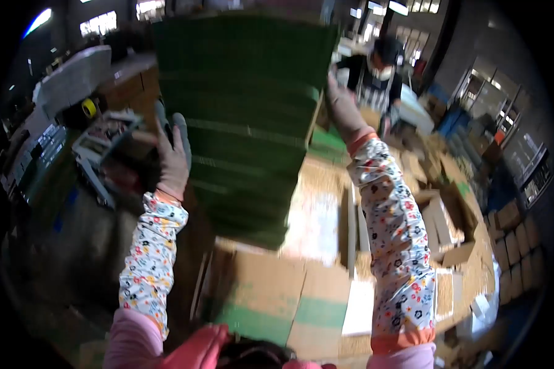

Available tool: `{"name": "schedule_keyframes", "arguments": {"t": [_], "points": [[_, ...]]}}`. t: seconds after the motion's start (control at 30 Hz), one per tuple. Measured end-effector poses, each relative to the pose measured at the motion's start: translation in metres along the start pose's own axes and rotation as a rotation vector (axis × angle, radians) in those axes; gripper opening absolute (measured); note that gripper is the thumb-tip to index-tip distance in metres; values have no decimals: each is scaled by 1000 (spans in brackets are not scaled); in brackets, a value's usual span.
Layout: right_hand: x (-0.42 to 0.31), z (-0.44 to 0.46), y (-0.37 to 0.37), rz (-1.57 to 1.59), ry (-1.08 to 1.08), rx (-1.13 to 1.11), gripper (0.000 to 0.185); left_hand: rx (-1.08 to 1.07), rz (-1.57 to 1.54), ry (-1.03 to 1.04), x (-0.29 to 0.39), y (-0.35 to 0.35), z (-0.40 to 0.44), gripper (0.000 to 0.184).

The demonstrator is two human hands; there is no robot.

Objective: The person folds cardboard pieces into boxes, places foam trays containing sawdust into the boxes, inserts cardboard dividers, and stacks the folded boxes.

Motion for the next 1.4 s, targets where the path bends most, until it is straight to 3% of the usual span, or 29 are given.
{"name": "schedule_keyframes", "arguments": {"t": [0.07, 0.1, 0.13, 0.17, 0.23, 0.27, 0.3, 0.37, 0.4, 0.43, 0.47, 0.53, 0.57, 0.67, 0.73, 0.8, 0.87, 0.93, 0.97, 1.0, 1.07, 1.1, 1.13, 1.17, 1.2, 1.23, 1.27, 1.33, 1.4], "points": [[-31, -110, -11, 405, 66, 202, 38, 25, 10, -228, -19, -19, -59, 51], [-27, -185, 20, 676, 274, 47, 36, 47, -231, -288, -29, -24, -98, 56], [-35, -266, 31, 422, 261, -223, 42, -87, 26, -489, -49, -32, -150, 67], [-51, -333, 24, 459, 731, -339, 58, -220, 280, -656, -70, -37, -207, 79], [-44, -507, 51, -62, 1074, -597, 78, -641, 803, -976, -85, -39, -322, 106], [-45, -568, 68, 409, 1225, -611, 80, -787, 674, -1243, -93, -43, -383, 112], [-48, -629, 83, 827, 1424, -619, 82, -1005, 706, -1159, -44, -28, -377, 119], [-46, -625, 66, 533, 1270, -670, 61, -792, 436, -1190, -13, -17, -355, 104], [-38, -601, 30, 712, 1264, -391, 55, -605, 139, -1240, 5, -19, -337, 97], [-33, -575, -9, 898, 1208, -131, 50, -387, -67, -1047, 8, -22, -329, 73], [-25, -545, -36, 1052, 1388, 102, 52, -167, -373, -1039, 42, -19, -299, 55], [-32, -474, -104, 1022, 1399, 421, 35, -63, -671, -1102, 93, -15, -258, 36], [-27, -474, -109, 887, 1409, 382, 30, -201, -446, -757, 124, -11, -234, 23], [-22, -485, -99, 1005, 1386, 339, 25, -131, -290, -1019, 94, -4, -236, 23], [-52, -448, -144, 987, 1324, 271, 28, -484, -507, -971, 82, -13, -203, 17], [-40, -454, -127, 1333, 1071, 98, 40, -989, 4, -123, 111, -2, -175, 15], [-27, -471, -84, 1118, 968, 48, 44, -1100, 194, -290, 176, 35, -191, 34], [-46, -440, -77, 1030, 961, -69, 55, -1446, 104, -482, 209, 58, -238, 42], [-53, -439, -67, 717, 825, -85, 71, -1746, 30, -482, 217, 63, -254, 53], [-50, -443, -64, 832, 781, -156, 86, -2047, 57, -725, 224, 64, -273, 68], [-32, -478, -42, -7, 686, -440, 86, -2228, -181, -519, 259, 49, -278, 80], [-24, -479, -42, 234, 646, -525, 89, -2050, 6, -372, 240, 48, -300, 82], [-18, -484, -28, 706, 589, -248, 71, -1852, 175, -242, 212, 45, -322, 90], [3, -480, -23, 1003, 636, -587, 59, -1852, 165, -262, 193, 44, -334, 90], [13, -468, -36, 1302, 682, -932, 47, -1524, 368, -465, 163, 38, -329, 94], [18, -446, -63, 1304, 722, -983, 40, -1171, 559, -620, 143, 30, -315, 104], [26, -420, -87, 1292, 757, -1029, 33, -1314, 251, -905, 150, 30, -321, 109], [25, -391, -101, 1099, 477, -911, 48, -1222, 470, -544, 158, 32, -332, 105], [1, -415, -81, 778, 335, -497, 75, -1075, 508, -355, 159, 34, -324, 98]]}}
Point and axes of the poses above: each hand's wrist, its own z-axis towards the middle knuckle, its own y-axis out of the palm, x = y × z, the point moved 4 cm from there along z, towards the middle knuckle, and after that the axes turned 12 degrees about -z, right-handed, at the moved point
